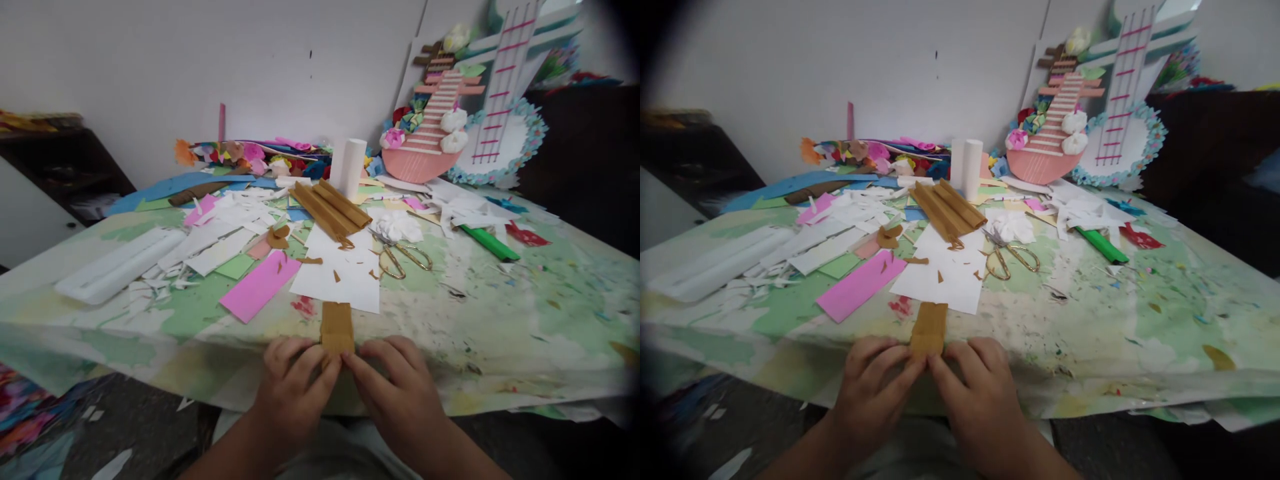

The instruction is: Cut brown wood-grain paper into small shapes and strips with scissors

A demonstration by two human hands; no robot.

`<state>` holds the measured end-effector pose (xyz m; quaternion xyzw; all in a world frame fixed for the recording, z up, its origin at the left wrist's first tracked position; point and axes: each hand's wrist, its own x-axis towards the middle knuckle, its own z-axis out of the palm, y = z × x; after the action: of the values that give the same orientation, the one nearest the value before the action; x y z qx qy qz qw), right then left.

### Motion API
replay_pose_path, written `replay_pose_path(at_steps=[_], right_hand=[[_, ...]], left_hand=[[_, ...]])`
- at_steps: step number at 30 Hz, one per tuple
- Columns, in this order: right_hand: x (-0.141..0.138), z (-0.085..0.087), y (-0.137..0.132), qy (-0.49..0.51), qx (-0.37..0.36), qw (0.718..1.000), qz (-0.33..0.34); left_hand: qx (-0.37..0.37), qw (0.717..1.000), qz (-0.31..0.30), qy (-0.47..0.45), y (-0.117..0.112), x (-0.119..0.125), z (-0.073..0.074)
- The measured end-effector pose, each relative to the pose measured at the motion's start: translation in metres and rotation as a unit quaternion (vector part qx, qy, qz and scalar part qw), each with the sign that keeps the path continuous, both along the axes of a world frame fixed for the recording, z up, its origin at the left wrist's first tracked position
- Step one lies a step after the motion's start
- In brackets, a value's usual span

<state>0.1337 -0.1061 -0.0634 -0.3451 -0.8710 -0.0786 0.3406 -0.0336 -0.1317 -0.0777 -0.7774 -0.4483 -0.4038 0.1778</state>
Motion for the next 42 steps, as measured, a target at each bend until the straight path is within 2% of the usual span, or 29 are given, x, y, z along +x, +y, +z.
replay_pose_path(at_steps=[2,3,4,6,7,9,10,11,12,13,16,18,20,21,22,24,26,28,32,36,42], right_hand=[[0.003,0.0,-0.001,0.024,0.011,1.0,0.01],[0.004,0.0,-0.001,0.033,0.019,0.999,0.018],[0.006,0.001,-0.001,0.039,0.028,0.999,0.027],[0.009,0.003,0.002,0.042,0.049,0.997,0.052],[0.01,0.005,0.004,0.043,0.061,0.995,0.07],[0.011,0.009,0.009,0.045,0.077,0.991,0.102],[0.01,0.012,0.012,0.047,0.085,0.988,0.116],[0.009,0.015,0.015,0.051,0.089,0.987,0.127],[0.008,0.02,0.019,0.053,0.09,0.985,0.137],[0.006,0.026,0.022,0.056,0.089,0.983,0.147],[0.007,0.05,0.035,0.04,0.058,0.983,0.172],[0.013,0.066,0.05,0.037,0.027,0.99,0.134],[0.021,0.079,0.071,0.04,-0.057,0.998,0.007],[0.026,0.082,0.084,0.028,-0.109,0.991,-0.074],[0.029,0.084,0.098,-0.026,-0.169,0.975,-0.144],[0.032,0.083,0.124,-0.145,-0.253,0.918,-0.27],[0.031,0.077,0.146,-0.175,-0.281,0.899,-0.287],[0.028,0.071,0.16,-0.188,-0.297,0.886,-0.302],[0.026,0.067,0.17,-0.198,-0.303,0.871,-0.333],[0.029,0.07,0.171,-0.218,-0.327,0.86,-0.325],[0.033,0.069,0.18,-0.235,-0.368,0.842,-0.317]], left_hand=[[-0.036,0.993,-0.016,-0.109,-0.004,0.001,-0.004],[-0.075,0.976,-0.034,-0.199,-0.006,0.002,-0.006],[-0.127,0.943,-0.059,-0.302,-0.006,0.003,-0.008],[-0.252,0.831,-0.112,-0.483,-0.004,0.006,-0.006],[-0.314,0.77,-0.131,-0.54,-0.003,0.008,-0.002],[-0.413,0.676,-0.142,-0.594,0.001,0.013,0.011],[-0.449,0.637,-0.142,-0.61,0.003,0.015,0.02],[-0.467,0.611,-0.161,-0.618,0.005,0.018,0.029],[-0.488,0.587,-0.188,-0.618,0.008,0.021,0.037],[-0.489,0.577,-0.207,-0.621,0.012,0.023,0.046],[-0.448,0.575,-0.202,-0.654,0.031,0.025,0.065],[-0.392,0.6,-0.171,-0.676,0.051,0.022,0.075],[-0.375,0.62,-0.156,-0.671,0.074,0.014,0.085],[-0.362,0.63,-0.164,-0.667,0.086,0.009,0.089],[-0.355,0.636,-0.168,-0.664,0.097,0.005,0.094],[-0.342,0.658,-0.173,-0.649,0.117,-0.003,0.101],[-0.322,0.667,-0.202,-0.641,0.133,-0.007,0.103],[-0.329,0.66,-0.218,-0.639,0.144,-0.008,0.099],[-0.376,0.663,-0.183,-0.621,0.157,-0.011,0.081],[-0.409,0.658,-0.148,-0.615,0.162,-0.017,0.068],[-0.406,0.639,-0.152,-0.635,0.16,-0.018,0.074]])
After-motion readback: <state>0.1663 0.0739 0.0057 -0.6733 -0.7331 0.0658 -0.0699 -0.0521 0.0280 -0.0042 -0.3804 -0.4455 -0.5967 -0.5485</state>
